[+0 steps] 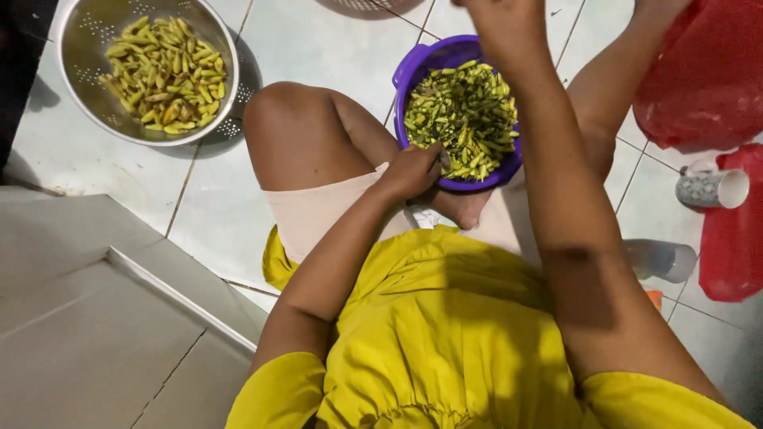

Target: Removing stems from green chilies by hand and placing the processed chilies into a bowl.

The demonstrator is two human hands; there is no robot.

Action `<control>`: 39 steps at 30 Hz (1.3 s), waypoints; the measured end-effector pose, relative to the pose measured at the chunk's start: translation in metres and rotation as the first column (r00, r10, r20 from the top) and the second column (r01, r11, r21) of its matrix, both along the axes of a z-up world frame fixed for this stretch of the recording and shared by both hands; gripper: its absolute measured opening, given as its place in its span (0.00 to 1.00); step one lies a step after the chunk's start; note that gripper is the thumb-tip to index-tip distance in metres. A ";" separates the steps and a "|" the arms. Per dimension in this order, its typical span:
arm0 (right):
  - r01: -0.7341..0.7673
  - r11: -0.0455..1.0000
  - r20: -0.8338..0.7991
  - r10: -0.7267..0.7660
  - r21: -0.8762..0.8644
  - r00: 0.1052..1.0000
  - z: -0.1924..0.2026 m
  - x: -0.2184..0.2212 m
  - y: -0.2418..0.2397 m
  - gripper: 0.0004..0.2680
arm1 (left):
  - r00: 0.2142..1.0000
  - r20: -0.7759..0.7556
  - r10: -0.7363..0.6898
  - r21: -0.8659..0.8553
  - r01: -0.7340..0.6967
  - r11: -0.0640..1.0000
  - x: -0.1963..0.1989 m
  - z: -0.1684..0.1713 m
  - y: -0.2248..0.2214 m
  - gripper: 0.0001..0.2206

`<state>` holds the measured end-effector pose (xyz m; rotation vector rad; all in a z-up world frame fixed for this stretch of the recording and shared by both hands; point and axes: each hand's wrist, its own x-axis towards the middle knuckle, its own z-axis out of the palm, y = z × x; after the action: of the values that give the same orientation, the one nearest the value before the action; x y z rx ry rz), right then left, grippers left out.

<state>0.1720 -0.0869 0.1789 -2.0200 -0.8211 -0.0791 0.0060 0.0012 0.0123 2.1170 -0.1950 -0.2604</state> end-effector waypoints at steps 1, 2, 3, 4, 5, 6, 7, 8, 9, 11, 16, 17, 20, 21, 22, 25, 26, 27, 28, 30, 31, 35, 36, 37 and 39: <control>-0.085 0.996 -0.113 0.082 -0.024 0.990 0.014 -0.014 0.004 0.08 | 0.998 -0.066 0.018 -0.055 -0.021 0.998 0.001 0.008 0.002 0.10; -0.084 0.996 -0.111 0.080 -0.032 0.991 0.007 -0.031 -0.005 0.08 | 0.998 -0.064 0.015 -0.063 -0.019 0.998 -0.001 0.008 0.002 0.10; -0.124 0.955 -0.230 0.061 -0.271 0.971 0.001 -0.045 -0.011 0.07 | 0.998 -0.051 0.039 -0.073 -0.043 0.996 -0.001 0.007 0.003 0.10; -0.187 0.853 -0.337 0.014 -0.487 0.942 -0.006 -0.059 -0.017 0.07 | 0.997 -0.039 0.063 -0.084 -0.066 0.994 -0.001 0.007 0.004 0.10; -0.196 0.852 -0.341 0.022 -0.485 0.940 -0.025 -0.064 -0.038 0.07 | 0.996 -0.044 0.072 -0.083 -0.075 0.994 0.001 0.005 0.005 0.10; -0.225 0.825 -0.358 0.029 -0.518 0.933 -0.045 -0.068 -0.059 0.07 | 0.996 -0.049 0.077 -0.112 -0.082 0.990 0.003 0.003 0.004 0.13; -0.253 0.799 -0.388 0.028 -0.545 0.921 -0.066 -0.077 -0.082 0.08 | 0.995 -0.067 0.074 -0.138 -0.083 0.987 0.000 0.000 0.003 0.17; -0.262 0.801 -0.403 0.029 -0.538 0.915 -0.076 -0.085 -0.089 0.08 | 0.994 -0.083 0.074 -0.134 -0.085 0.987 -0.001 -0.005 0.004 0.17; -0.237 0.785 -0.387 -0.005 -0.573 0.922 -0.083 -0.092 -0.099 0.08 | 0.994 -0.074 0.081 -0.175 -0.093 0.980 0.001 -0.009 0.004 0.15; -0.201 0.771 -0.367 -0.046 -0.605 0.929 -0.099 -0.103 -0.109 0.09 | 0.995 -0.061 0.079 -0.213 -0.090 0.973 0.002 -0.013 0.003 0.14; -0.167 0.802 -0.298 -0.014 -0.574 0.955 -0.109 -0.119 -0.106 0.12 | 0.995 -0.046 0.094 -0.226 -0.102 0.969 -0.001 -0.001 0.005 0.15; -0.159 0.807 -0.292 -0.017 -0.569 0.956 -0.113 -0.119 -0.109 0.12 | 0.995 -0.039 0.089 -0.219 -0.095 0.971 -0.001 0.001 0.004 0.15; -0.184 0.814 -0.274 0.032 -0.551 0.961 -0.123 -0.120 -0.118 0.13 | 0.995 -0.038 0.090 -0.189 -0.095 0.977 -0.001 0.004 0.003 0.16; -0.188 0.826 -0.286 0.034 -0.531 0.958 -0.124 -0.121 -0.120 0.13 | 0.995 -0.038 0.091 -0.185 -0.096 0.978 -0.001 0.005 0.002 0.16; -0.191 0.839 -0.297 0.036 -0.510 0.954 -0.125 -0.122 -0.121 0.13 | 0.995 -0.038 0.092 -0.182 -0.098 0.978 -0.001 0.006 0.002 0.15; -0.162 0.850 -0.262 0.029 -0.502 0.965 -0.122 -0.130 -0.123 0.16 | 0.993 -0.045 0.109 -0.129 -0.114 0.985 0.001 -0.003 -0.002 0.16; -0.157 0.852 -0.267 0.022 -0.499 0.963 -0.120 -0.133 -0.123 0.16 | 0.994 -0.049 0.101 -0.126 -0.106 0.986 0.000 -0.001 -0.002 0.16; -0.168 0.868 -0.257 0.048 -0.467 0.965 -0.116 -0.132 -0.123 0.15 | 0.993 -0.059 0.104 -0.100 -0.109 0.989 0.001 0.000 -0.003 0.16; -0.179 0.883 -0.246 0.074 -0.435 0.966 -0.112 -0.132 -0.123 0.15 | 0.992 -0.069 0.107 -0.073 -0.112 0.991 0.001 0.002 -0.004 0.16; -0.161 0.889 -0.230 0.065 -0.428 0.971 -0.121 -0.133 -0.126 0.14 | 0.992 -0.069 0.107 -0.087 -0.113 0.990 0.001 -0.001 -0.002 0.16; -0.143 0.895 -0.213 0.055 -0.422 0.975 -0.125 -0.132 -0.127 0.13 | 0.992 -0.069 0.106 -0.102 -0.113 0.988 0.002 -0.002 -0.002 0.16; -0.083 0.950 -0.272 -0.002 -0.302 0.962 -0.119 -0.138 -0.122 0.12 | 0.994 -0.057 0.093 -0.106 -0.099 0.989 0.005 -0.011 -0.001 0.15; 0.004 0.975 -0.322 -0.078 -0.223 0.944 -0.121 -0.138 -0.123 0.12 | 0.995 -0.043 0.092 -0.100 -0.096 0.990 0.005 -0.009 -0.002 0.15; 0.097 0.984 -0.379 -0.147 -0.146 0.914 -0.123 -0.140 -0.124 0.12 | 0.995 -0.032 0.090 -0.092 -0.092 0.991 0.003 -0.007 -0.001 0.15; 0.180 0.980 -0.421 -0.198 -0.083 0.885 -0.113 -0.136 -0.127 0.12 | 0.996 -0.036 0.086 -0.102 -0.089 0.991 0.003 -0.007 -0.002 0.15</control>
<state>0.0356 -0.2135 0.0655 -2.0460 -0.3469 0.2671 0.0089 -0.0007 0.0051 2.0115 -0.0946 -0.2273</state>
